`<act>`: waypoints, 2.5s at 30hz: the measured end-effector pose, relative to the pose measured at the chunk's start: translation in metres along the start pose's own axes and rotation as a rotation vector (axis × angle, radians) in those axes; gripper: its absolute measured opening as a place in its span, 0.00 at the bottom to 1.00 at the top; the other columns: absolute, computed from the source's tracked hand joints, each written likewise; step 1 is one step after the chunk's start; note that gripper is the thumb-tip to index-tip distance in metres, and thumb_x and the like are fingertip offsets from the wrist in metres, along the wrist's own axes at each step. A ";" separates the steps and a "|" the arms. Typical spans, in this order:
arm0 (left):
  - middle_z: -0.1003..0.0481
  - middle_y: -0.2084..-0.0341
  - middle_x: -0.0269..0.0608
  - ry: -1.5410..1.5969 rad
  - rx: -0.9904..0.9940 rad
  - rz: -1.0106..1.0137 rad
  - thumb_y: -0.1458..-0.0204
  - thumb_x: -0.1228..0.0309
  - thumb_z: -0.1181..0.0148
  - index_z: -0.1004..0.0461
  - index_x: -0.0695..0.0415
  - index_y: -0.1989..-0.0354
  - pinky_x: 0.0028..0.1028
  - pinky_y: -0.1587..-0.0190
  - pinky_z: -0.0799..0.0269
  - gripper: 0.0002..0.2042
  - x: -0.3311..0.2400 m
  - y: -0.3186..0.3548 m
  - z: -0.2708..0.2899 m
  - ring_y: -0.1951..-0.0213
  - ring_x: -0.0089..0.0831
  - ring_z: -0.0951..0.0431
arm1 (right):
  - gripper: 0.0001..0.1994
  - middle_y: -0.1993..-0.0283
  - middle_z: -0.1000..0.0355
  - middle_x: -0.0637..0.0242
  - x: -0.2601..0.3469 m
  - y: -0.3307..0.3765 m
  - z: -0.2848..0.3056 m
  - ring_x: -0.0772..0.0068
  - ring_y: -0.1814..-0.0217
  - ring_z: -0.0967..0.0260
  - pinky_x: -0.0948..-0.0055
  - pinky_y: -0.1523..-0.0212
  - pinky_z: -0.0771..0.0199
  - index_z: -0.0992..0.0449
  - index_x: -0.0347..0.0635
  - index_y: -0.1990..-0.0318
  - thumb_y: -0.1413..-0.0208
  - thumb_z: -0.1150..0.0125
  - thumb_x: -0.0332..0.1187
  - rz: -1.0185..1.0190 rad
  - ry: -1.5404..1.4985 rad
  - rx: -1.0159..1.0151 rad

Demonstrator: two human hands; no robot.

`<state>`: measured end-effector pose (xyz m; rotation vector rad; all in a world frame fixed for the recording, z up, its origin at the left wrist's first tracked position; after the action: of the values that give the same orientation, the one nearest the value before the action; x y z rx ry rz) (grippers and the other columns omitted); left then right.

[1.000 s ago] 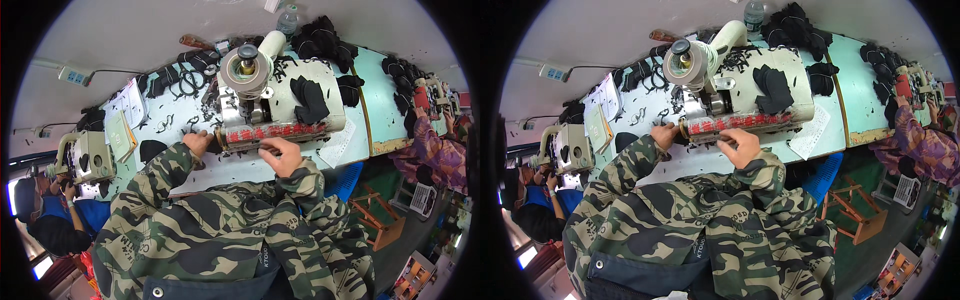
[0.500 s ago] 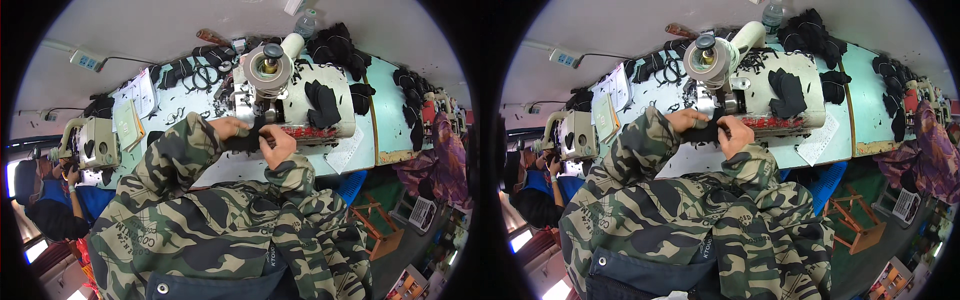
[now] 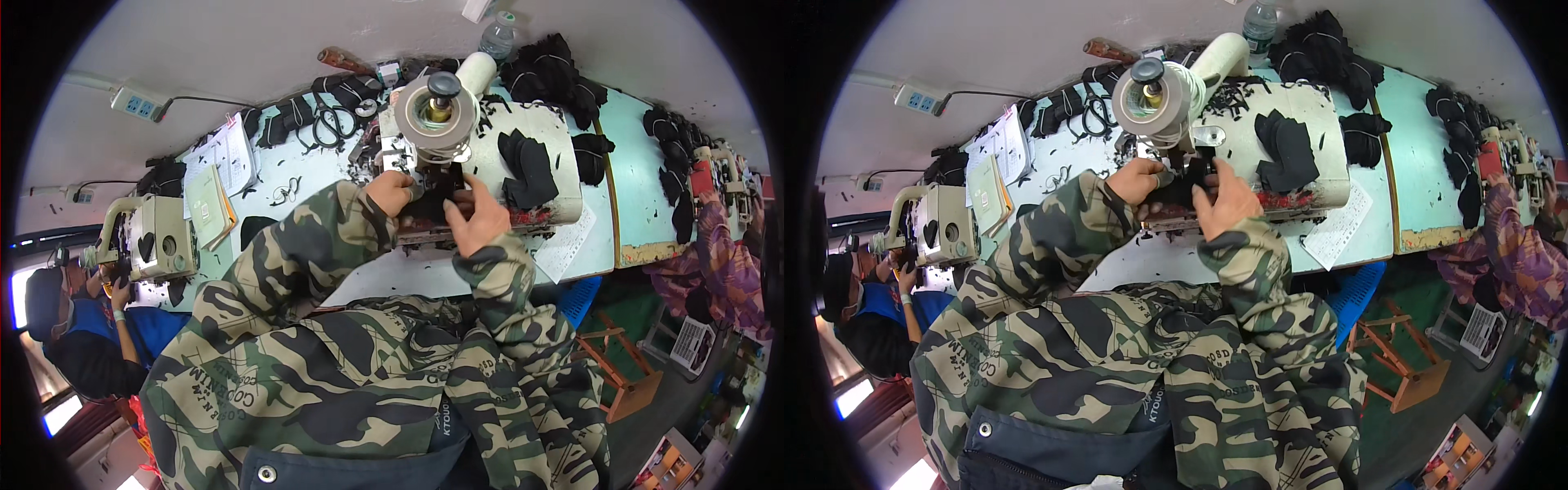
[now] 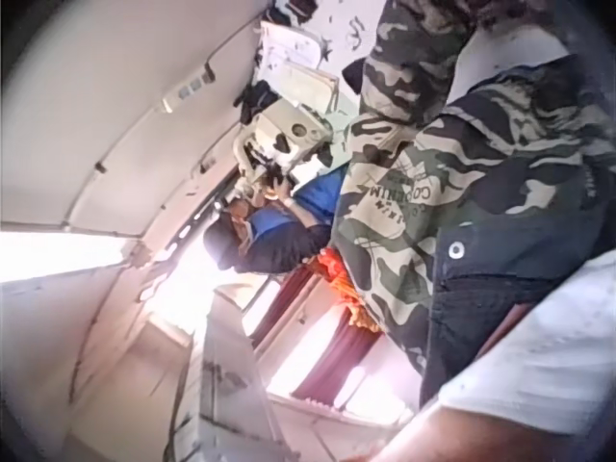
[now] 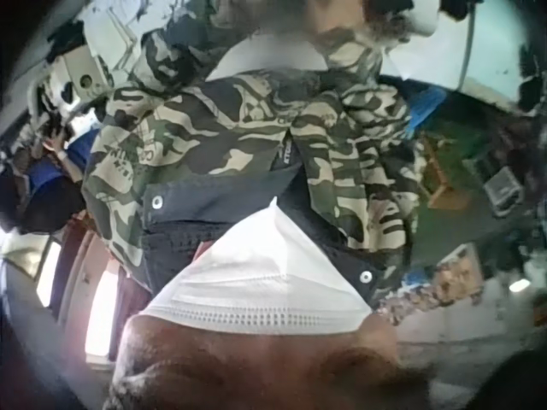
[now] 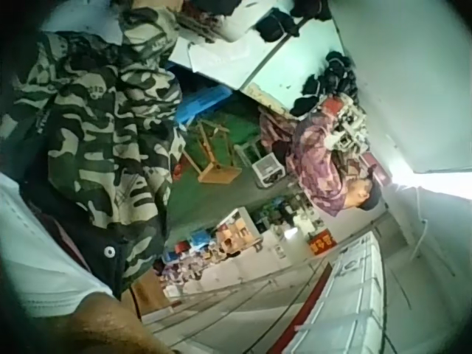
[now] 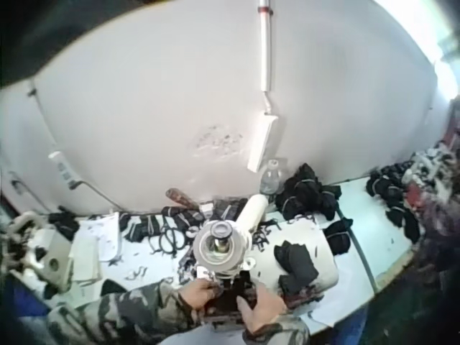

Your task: Operating an industrial sewing machine to assemble black shoe components.

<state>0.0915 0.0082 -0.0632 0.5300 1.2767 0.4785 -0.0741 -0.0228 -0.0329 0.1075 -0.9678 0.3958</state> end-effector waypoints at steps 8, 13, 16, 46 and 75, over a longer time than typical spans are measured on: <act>0.30 0.88 0.40 0.018 0.092 -0.197 0.48 0.73 0.55 0.30 0.63 0.63 0.22 0.91 0.41 0.09 -0.002 0.001 0.010 0.92 0.23 0.34 | 0.13 0.68 0.26 0.65 -0.025 0.018 -0.021 0.80 0.67 0.30 0.78 0.65 0.30 0.26 0.34 0.59 0.54 0.40 0.27 -0.282 -0.753 0.295; 0.27 0.71 0.52 -1.034 -0.310 -0.292 0.52 0.62 0.46 0.34 0.56 0.57 0.41 0.64 0.30 0.16 0.075 -0.012 0.063 0.65 0.48 0.25 | 0.08 0.64 0.27 0.60 0.000 -0.013 0.103 0.62 0.61 0.30 0.72 0.61 0.32 0.24 0.40 0.65 0.54 0.42 0.25 0.405 0.052 -0.533; 0.26 0.73 0.49 -1.153 0.119 -0.174 0.61 0.66 0.40 0.27 0.53 0.61 0.40 0.61 0.29 0.16 0.121 -0.014 0.043 0.64 0.48 0.25 | 0.12 0.59 0.29 0.59 -0.036 -0.024 0.107 0.56 0.58 0.32 0.66 0.56 0.33 0.24 0.41 0.64 0.60 0.39 0.25 0.453 0.405 -0.248; 0.31 0.74 0.38 -1.107 -0.201 -0.524 0.60 0.69 0.44 0.28 0.51 0.68 0.37 0.74 0.30 0.08 0.137 0.022 0.029 0.74 0.41 0.26 | 0.14 0.66 0.26 0.59 -0.050 0.063 -0.040 0.73 0.66 0.28 0.76 0.64 0.28 0.27 0.35 0.59 0.52 0.40 0.31 -0.160 -0.382 0.457; 0.27 0.78 0.33 0.277 0.383 0.198 0.46 0.66 0.50 0.28 0.57 0.60 0.16 0.85 0.39 0.10 0.016 0.033 -0.003 0.84 0.15 0.31 | 0.08 0.72 0.29 0.61 0.010 0.026 -0.028 0.73 0.72 0.28 0.77 0.70 0.29 0.26 0.37 0.65 0.56 0.41 0.24 0.151 -0.184 0.082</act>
<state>0.0907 0.0447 -0.0557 0.9428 1.6022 0.4846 -0.0571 0.0114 -0.0423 0.1474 -1.1450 0.5724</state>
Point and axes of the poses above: each hand's wrist, its own y-axis away from the middle knuckle, its own z-axis out of the back of the hand, x = y × z, the point moved 5 cm from there along -y, towards the middle knuckle
